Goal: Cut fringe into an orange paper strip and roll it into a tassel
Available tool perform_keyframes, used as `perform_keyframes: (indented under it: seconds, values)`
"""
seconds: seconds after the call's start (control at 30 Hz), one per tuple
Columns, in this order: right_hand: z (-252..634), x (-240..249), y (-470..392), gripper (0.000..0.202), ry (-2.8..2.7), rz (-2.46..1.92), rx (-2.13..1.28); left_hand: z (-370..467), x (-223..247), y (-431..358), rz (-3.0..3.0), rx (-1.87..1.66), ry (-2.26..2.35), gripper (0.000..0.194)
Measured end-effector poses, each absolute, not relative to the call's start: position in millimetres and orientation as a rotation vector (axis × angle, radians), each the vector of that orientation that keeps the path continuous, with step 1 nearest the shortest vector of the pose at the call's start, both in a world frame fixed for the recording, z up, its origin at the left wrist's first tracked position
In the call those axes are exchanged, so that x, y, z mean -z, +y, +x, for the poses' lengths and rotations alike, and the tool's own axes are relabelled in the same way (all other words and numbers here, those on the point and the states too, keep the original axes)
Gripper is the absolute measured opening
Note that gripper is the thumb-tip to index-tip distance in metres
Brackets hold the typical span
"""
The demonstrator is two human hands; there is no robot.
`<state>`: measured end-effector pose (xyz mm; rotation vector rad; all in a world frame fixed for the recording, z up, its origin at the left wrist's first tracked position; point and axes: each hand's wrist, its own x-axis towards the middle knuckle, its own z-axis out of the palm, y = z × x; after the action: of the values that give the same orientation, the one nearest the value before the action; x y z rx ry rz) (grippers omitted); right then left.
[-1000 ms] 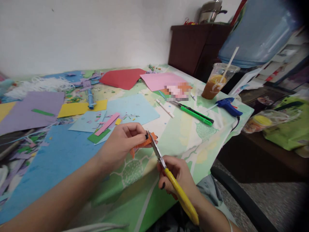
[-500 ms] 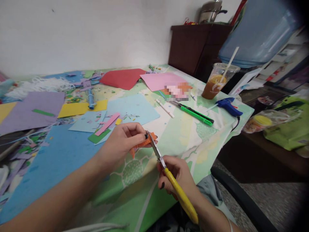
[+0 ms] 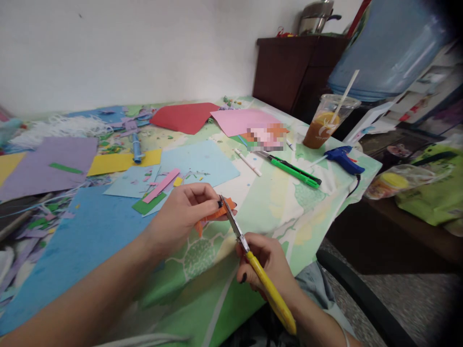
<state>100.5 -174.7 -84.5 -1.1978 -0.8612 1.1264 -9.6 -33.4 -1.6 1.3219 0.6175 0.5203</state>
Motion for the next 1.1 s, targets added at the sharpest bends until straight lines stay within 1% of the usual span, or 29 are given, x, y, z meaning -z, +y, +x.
perform_keyframes:
  seconds: [0.3, 0.83, 1.1]
  values:
    - [99, 86, -175, 0.042, -0.846, -1.217, -1.136, -10, 2, -33, 1.329, -0.528, 0.615, 0.017]
    - [102, 75, -176, 0.053, -0.857, -1.173, -1.192, -10, 0, -34, 1.312, -0.52, 0.661, 0.016]
    - [101, 77, -176, 0.052, -0.85, -1.133, -1.193, -11, -1, -34, 1.313, -0.497, 0.632, 0.016]
